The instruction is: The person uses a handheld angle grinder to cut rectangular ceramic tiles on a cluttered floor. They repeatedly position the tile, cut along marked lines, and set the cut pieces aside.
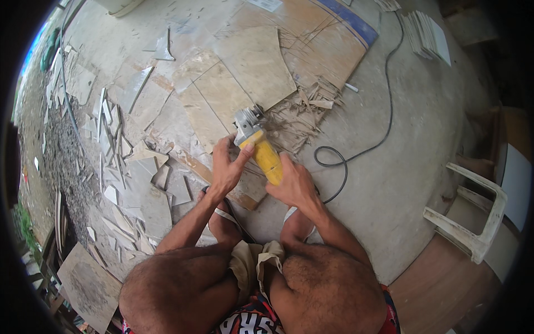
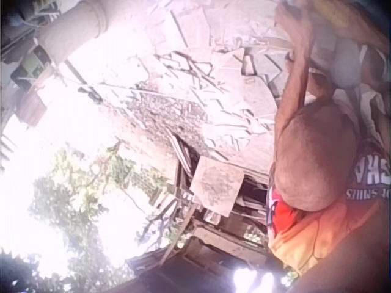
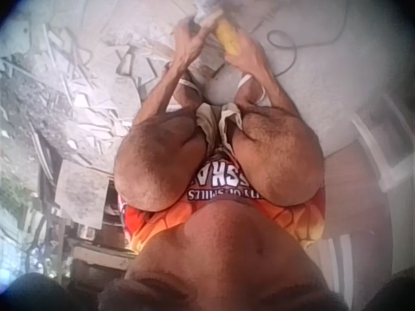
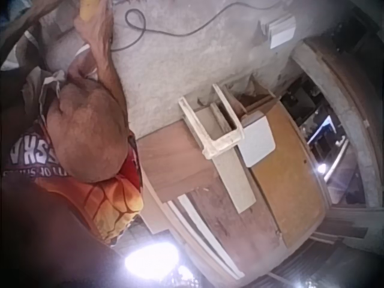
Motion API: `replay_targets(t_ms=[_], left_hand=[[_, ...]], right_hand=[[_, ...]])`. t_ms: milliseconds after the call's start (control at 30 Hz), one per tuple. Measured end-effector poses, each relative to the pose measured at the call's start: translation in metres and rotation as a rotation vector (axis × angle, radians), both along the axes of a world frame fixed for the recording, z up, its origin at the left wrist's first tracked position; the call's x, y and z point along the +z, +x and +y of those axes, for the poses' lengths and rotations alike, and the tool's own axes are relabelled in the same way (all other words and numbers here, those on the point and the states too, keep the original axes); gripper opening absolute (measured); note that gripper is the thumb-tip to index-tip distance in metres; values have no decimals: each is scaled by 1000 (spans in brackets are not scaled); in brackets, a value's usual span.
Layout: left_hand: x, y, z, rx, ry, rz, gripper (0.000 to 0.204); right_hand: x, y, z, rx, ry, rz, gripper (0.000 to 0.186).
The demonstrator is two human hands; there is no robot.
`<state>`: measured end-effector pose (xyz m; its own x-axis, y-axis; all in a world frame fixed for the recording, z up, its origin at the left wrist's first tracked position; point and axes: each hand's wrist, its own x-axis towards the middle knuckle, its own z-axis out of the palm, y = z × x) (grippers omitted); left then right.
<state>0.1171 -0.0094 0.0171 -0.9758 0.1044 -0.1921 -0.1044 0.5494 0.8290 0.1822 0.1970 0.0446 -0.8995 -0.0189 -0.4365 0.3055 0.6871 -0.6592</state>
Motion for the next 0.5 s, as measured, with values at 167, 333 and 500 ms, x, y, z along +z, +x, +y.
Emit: replay_targets(t_ms=[167, 333, 500], left_hand=[[-6, -15, -3, 45, 19, -2, 77], [-3, -39, -11, 7, -18, -116, 80], [1, -44, -11, 2, -24, -142, 79]], right_hand=[[6, -19, -5, -13, -20, -30, 54], [1, -34, -10, -25, -44, -2, 54], [-3, -38, -11, 14, -31, 8, 53]])
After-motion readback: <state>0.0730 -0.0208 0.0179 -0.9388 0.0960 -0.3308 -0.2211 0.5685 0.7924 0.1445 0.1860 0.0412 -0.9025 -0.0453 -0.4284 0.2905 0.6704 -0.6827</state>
